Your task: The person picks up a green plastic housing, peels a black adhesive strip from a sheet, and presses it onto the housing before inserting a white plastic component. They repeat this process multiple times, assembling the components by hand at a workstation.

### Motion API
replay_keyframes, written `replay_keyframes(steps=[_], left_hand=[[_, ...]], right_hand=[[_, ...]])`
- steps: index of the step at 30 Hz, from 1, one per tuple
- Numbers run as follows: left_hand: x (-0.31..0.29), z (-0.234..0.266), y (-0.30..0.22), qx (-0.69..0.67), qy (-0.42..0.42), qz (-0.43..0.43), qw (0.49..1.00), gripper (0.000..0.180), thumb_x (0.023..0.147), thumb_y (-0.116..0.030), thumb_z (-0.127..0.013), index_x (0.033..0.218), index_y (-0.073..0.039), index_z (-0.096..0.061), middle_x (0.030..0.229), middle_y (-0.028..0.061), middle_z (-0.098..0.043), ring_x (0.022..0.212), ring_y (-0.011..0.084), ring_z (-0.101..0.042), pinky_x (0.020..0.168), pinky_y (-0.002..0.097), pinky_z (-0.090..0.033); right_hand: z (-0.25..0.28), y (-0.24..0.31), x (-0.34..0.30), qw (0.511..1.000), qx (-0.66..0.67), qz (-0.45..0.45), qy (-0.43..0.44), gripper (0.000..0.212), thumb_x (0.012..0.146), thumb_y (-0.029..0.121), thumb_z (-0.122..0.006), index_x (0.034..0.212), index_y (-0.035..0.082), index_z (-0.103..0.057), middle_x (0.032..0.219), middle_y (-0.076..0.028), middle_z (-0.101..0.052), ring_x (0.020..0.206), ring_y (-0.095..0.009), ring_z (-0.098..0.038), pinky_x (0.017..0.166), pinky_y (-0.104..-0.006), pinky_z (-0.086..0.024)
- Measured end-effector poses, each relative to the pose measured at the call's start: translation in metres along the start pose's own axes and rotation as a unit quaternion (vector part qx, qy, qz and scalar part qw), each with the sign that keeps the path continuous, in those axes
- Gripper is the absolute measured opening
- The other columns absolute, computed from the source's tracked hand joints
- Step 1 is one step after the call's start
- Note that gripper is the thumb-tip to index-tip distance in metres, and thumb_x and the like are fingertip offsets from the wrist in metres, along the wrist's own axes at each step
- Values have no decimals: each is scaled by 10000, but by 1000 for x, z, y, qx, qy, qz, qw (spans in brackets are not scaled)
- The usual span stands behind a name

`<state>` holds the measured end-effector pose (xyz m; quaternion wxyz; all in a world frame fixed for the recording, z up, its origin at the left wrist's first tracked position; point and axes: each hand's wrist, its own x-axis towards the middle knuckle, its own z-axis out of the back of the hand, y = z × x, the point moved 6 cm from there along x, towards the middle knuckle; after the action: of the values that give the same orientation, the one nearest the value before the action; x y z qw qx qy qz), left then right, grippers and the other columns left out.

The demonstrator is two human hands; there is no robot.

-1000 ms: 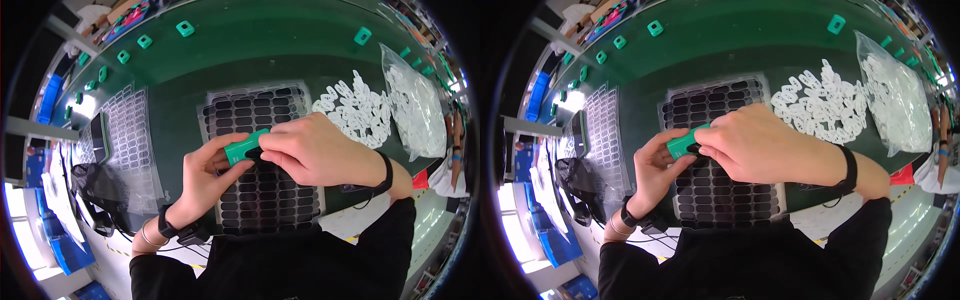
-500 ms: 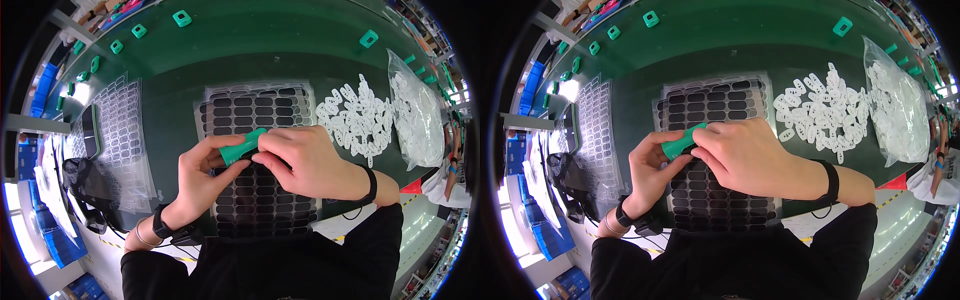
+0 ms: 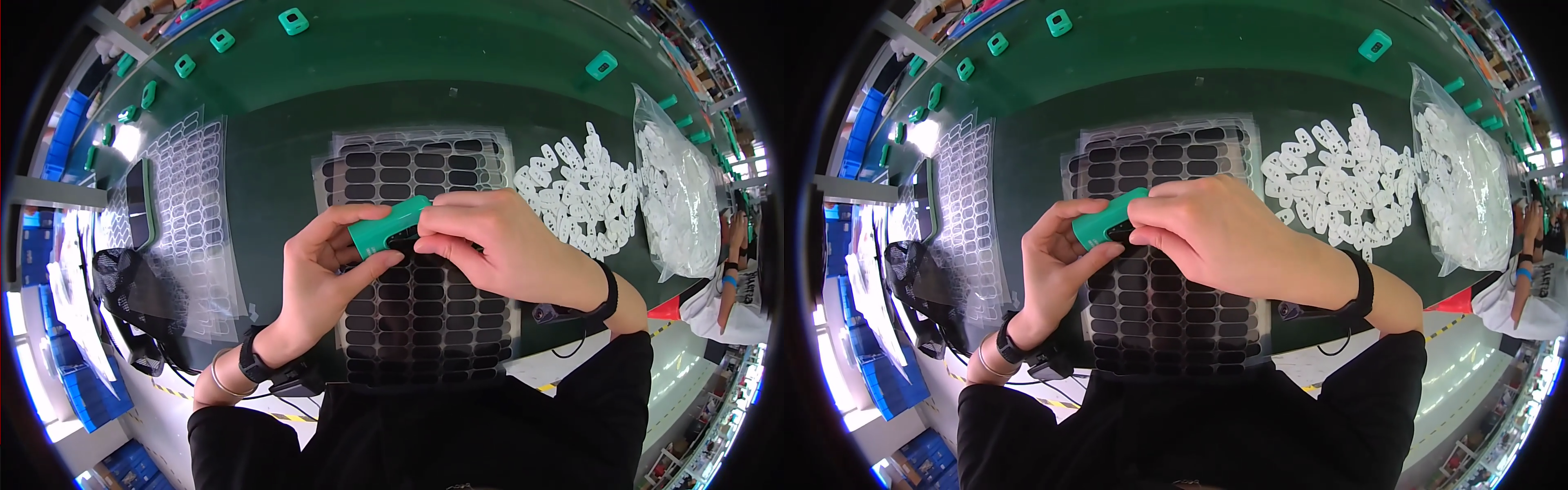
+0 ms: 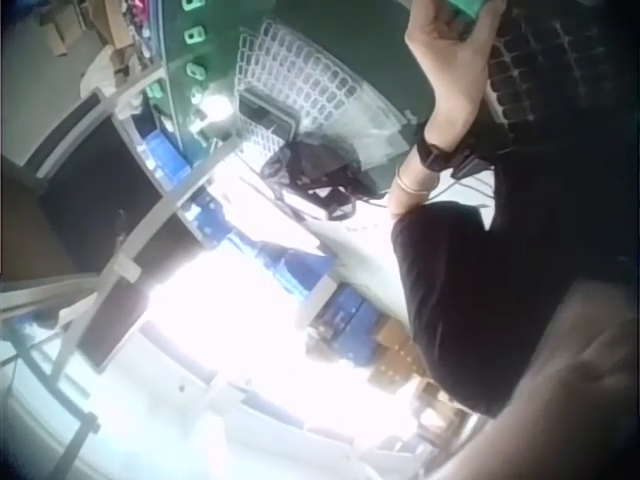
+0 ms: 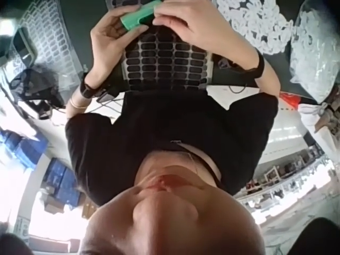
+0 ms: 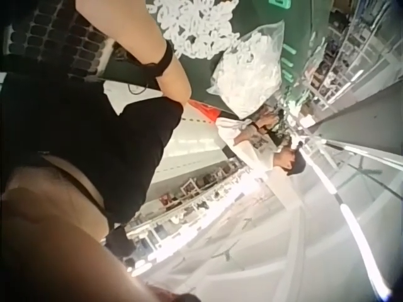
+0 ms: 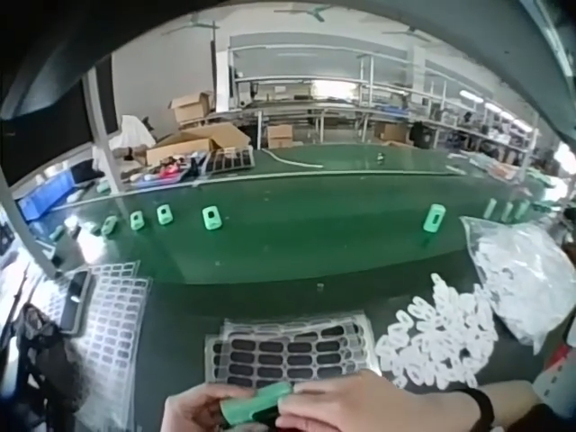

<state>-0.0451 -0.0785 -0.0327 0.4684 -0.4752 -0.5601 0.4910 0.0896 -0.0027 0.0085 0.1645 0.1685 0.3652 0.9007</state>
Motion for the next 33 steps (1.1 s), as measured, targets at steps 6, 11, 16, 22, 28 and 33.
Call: replay_keyframes(steps=[6,11,16,22,28,33], left_hand=[[-4,-3,-2,48,-20,1,999,334,787,82,-657,1103,9,-577,1101,97,-620,980,155,-623,850,264,-528],[-9,-6,-8,123,-17,-14,992,264,800,47,-639,1058,15,-593,1082,91,-642,869,129,-652,741,243,-551],[-10,-1,-6,8,-31,-32,999,295,805,73,-624,1090,30,-565,1053,105,-631,901,137,-639,761,245,-545],[-16,-2,-3,-77,-5,17,997,329,796,104,-635,1108,25,-570,1051,96,-626,956,128,-615,846,254,-525],[-11,-6,8,-146,-36,83,985,405,766,121,-650,1145,7,-562,1037,96,-643,920,127,-618,776,233,-520],[-16,-11,8,-145,-8,138,980,402,792,89,-618,1167,3,-500,1026,68,-605,961,129,-588,865,246,-475]], right_hand=[[-2,4,2,999,-40,10,5,125,802,97,-663,762,44,-557,647,-57,-529,535,-239,-522,460,-330,-383],[-9,11,-11,974,-227,-8,-27,208,774,169,-713,731,56,-544,606,-43,-543,492,-213,-538,433,-294,-402],[2,5,0,989,-117,-62,-62,232,821,168,-687,954,54,-535,716,-44,-586,576,-139,-585,494,-260,-441],[-15,1,-4,975,192,-109,31,236,859,19,-586,1089,34,-531,768,-40,-579,608,-101,-543,541,-225,-419],[-9,5,-11,981,181,-44,-60,232,827,-15,-598,1035,68,-540,709,-23,-549,553,-83,-479,494,-235,-355],[-10,14,-18,982,117,38,-147,190,810,35,-620,966,61,-514,696,-106,-572,594,-290,-581,496,-353,-413]])
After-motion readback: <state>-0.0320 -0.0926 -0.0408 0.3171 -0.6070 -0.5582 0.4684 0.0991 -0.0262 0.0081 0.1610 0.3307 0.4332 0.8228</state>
